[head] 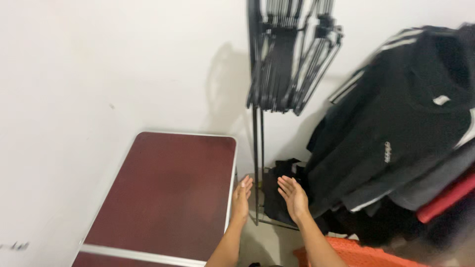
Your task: The person smooths a black Adidas t-shirt on a maroon table, then picks up a black hanger and places the t-shirt on it. The shirt is hung on a clothing rack with other garments. The person then picks up a brown garment from a green laundry basket and begins to unfold it.
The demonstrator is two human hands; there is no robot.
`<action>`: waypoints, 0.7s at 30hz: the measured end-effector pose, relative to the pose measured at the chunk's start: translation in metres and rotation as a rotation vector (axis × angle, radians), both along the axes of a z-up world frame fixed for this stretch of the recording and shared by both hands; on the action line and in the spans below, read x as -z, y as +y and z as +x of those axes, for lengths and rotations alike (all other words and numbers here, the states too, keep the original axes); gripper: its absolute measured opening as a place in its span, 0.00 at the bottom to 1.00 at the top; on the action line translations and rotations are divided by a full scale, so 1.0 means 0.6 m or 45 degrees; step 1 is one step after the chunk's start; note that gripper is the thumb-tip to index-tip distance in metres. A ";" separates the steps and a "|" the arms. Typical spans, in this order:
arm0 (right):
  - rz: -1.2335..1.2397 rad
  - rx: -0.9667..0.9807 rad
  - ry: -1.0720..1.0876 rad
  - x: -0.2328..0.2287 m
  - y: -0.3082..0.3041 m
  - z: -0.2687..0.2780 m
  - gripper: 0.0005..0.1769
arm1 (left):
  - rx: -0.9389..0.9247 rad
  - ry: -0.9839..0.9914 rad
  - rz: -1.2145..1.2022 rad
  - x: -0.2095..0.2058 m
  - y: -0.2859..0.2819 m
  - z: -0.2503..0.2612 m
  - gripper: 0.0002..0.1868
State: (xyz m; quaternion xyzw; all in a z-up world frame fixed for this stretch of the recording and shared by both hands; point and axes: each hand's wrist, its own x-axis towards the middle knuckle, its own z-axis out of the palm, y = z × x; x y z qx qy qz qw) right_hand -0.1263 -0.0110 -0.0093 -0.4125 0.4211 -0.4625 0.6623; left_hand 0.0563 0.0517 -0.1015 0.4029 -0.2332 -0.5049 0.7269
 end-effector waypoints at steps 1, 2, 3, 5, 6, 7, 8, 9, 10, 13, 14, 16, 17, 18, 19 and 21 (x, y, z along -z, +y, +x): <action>-0.005 -0.038 -0.009 0.005 -0.004 0.015 0.32 | -0.025 -0.014 0.010 0.005 0.011 0.012 0.36; -0.003 -0.078 -0.012 0.011 -0.003 0.029 0.32 | -0.079 0.006 0.003 0.010 0.020 0.020 0.35; -0.001 -0.118 -0.017 0.018 -0.002 0.041 0.32 | -0.133 0.025 -0.003 0.015 0.025 0.029 0.35; 0.017 -0.200 -0.019 0.029 0.000 0.067 0.33 | -0.226 0.045 -0.014 0.028 0.045 0.042 0.35; 0.028 -0.244 -0.023 0.033 0.003 0.083 0.33 | -0.261 0.045 -0.018 0.033 0.060 0.048 0.35; 0.042 -0.287 -0.008 0.037 0.006 0.099 0.33 | -0.295 0.045 -0.021 0.038 0.072 0.056 0.35; 0.058 -0.330 0.013 0.038 0.011 0.109 0.33 | -0.330 0.068 -0.009 0.041 0.082 0.063 0.34; 0.073 -0.373 0.035 0.041 0.015 0.122 0.33 | -0.365 0.092 0.002 0.043 0.090 0.072 0.34; 0.085 -0.413 0.046 0.047 0.017 0.132 0.33 | -0.398 0.121 0.017 0.046 0.099 0.074 0.34; 0.123 -0.562 0.081 0.057 0.020 0.165 0.33 | -0.500 0.136 0.133 0.049 0.142 0.079 0.33; 0.144 -0.621 0.091 0.060 0.022 0.175 0.33 | -0.562 0.129 0.154 0.045 0.155 0.076 0.33; 0.184 -0.725 0.129 0.061 0.024 0.196 0.33 | -0.686 0.109 0.197 0.033 0.177 0.074 0.32; 0.201 -0.771 0.157 0.059 0.026 0.206 0.33 | -0.734 0.108 0.227 0.027 0.186 0.075 0.33; 0.224 -0.814 0.190 0.056 0.036 0.209 0.32 | -0.778 0.111 0.263 0.022 0.201 0.066 0.33; 0.221 -0.884 0.216 0.053 0.046 0.212 0.32 | -0.821 0.115 0.301 0.019 0.216 0.055 0.33; 0.194 -1.027 0.253 0.040 0.055 0.233 0.32 | -0.934 0.149 0.268 0.021 0.234 0.047 0.32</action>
